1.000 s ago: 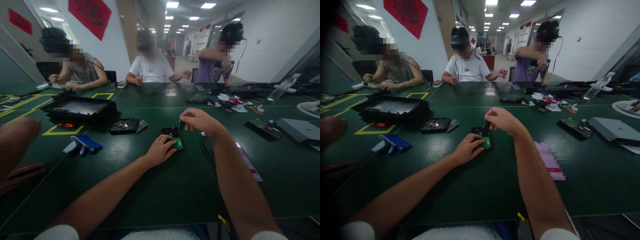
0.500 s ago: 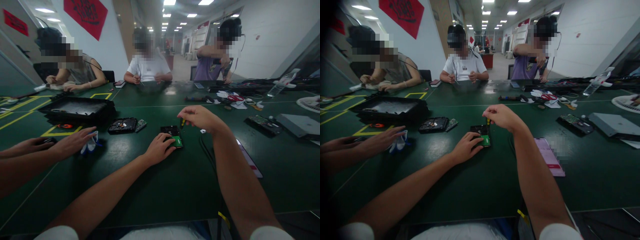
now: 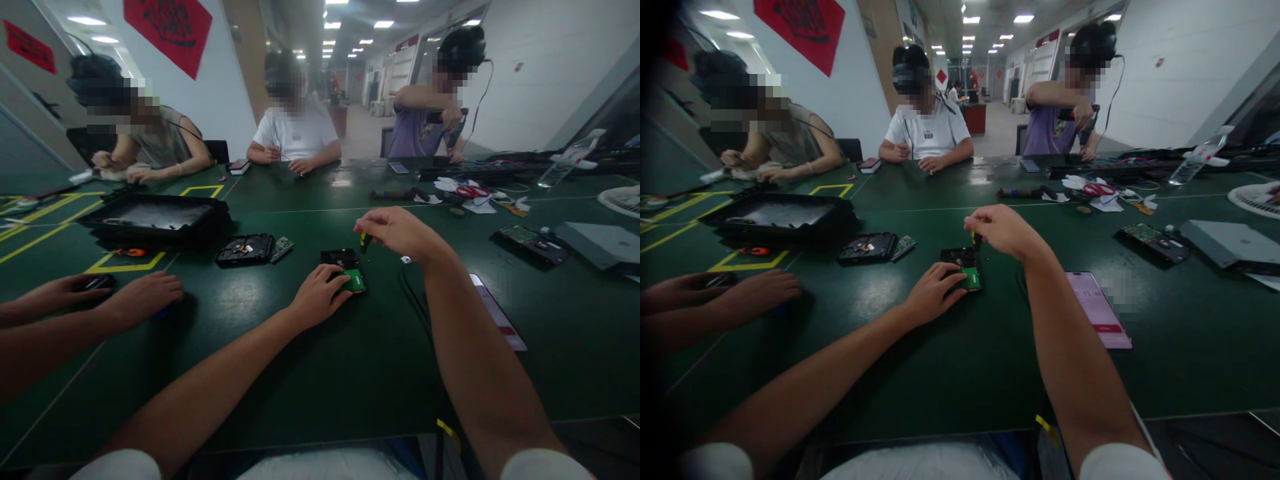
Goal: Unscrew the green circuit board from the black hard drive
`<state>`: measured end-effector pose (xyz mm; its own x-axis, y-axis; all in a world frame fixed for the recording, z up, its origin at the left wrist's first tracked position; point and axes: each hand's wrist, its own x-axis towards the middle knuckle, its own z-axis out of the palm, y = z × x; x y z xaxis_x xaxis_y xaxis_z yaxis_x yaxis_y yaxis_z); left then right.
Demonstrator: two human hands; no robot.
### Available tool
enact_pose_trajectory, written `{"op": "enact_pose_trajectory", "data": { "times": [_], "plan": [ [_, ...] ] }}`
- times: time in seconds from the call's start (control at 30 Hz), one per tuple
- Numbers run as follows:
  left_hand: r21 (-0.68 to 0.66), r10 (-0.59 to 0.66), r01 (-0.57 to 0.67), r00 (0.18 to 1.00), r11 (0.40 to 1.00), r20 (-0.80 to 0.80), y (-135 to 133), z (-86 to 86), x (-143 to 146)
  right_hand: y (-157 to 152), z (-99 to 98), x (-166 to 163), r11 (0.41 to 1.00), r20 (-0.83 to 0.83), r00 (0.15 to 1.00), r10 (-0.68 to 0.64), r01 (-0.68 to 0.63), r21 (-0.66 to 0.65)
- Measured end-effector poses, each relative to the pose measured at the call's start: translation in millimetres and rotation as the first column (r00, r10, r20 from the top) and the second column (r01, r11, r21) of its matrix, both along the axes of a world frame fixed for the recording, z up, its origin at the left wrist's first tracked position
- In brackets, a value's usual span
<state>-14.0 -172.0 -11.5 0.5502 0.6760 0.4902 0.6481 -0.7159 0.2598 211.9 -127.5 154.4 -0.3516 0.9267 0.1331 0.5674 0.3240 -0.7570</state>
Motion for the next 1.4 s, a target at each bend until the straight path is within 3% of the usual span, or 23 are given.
{"op": "enact_pose_trajectory", "data": {
  "times": [0.23,0.43,0.57,0.7,0.93,1.17,1.4],
  "plan": [
    [-0.010,-0.009,0.009,1.000,1.000,0.013,0.9,-0.4,-0.9,-5.0,3.0,-3.8,0.991,-0.079,0.997,-0.026,0.015,-0.134],
    [-0.020,-0.021,0.022,1.000,1.000,0.021,1.1,-0.1,-1.9,-1.4,1.7,1.8,0.998,-0.016,0.999,0.046,-0.047,-0.036],
    [-0.013,-0.021,0.021,1.000,1.000,0.011,0.9,0.2,-2.0,-3.1,1.7,0.8,0.993,-0.044,0.997,0.065,-0.069,-0.100],
    [-0.018,-0.027,0.027,1.000,0.999,0.008,1.0,1.0,-2.4,-1.6,-1.4,-2.4,0.987,-0.111,0.994,-0.006,-0.011,-0.158],
    [-0.024,-0.031,0.031,0.999,0.999,0.027,1.0,0.5,-2.1,-1.0,0.5,0.0,0.999,0.047,0.998,0.041,-0.042,0.004],
    [-0.025,-0.024,0.025,1.000,0.999,0.020,0.6,2.9,-1.0,-7.6,2.5,-4.5,0.990,0.000,0.995,-0.099,0.099,-0.098],
    [-0.062,-0.011,0.012,1.000,0.998,0.021,0.8,2.9,-0.6,-5.7,4.3,-0.4,0.997,0.097,0.995,0.003,-0.010,0.071]
  ]
}}
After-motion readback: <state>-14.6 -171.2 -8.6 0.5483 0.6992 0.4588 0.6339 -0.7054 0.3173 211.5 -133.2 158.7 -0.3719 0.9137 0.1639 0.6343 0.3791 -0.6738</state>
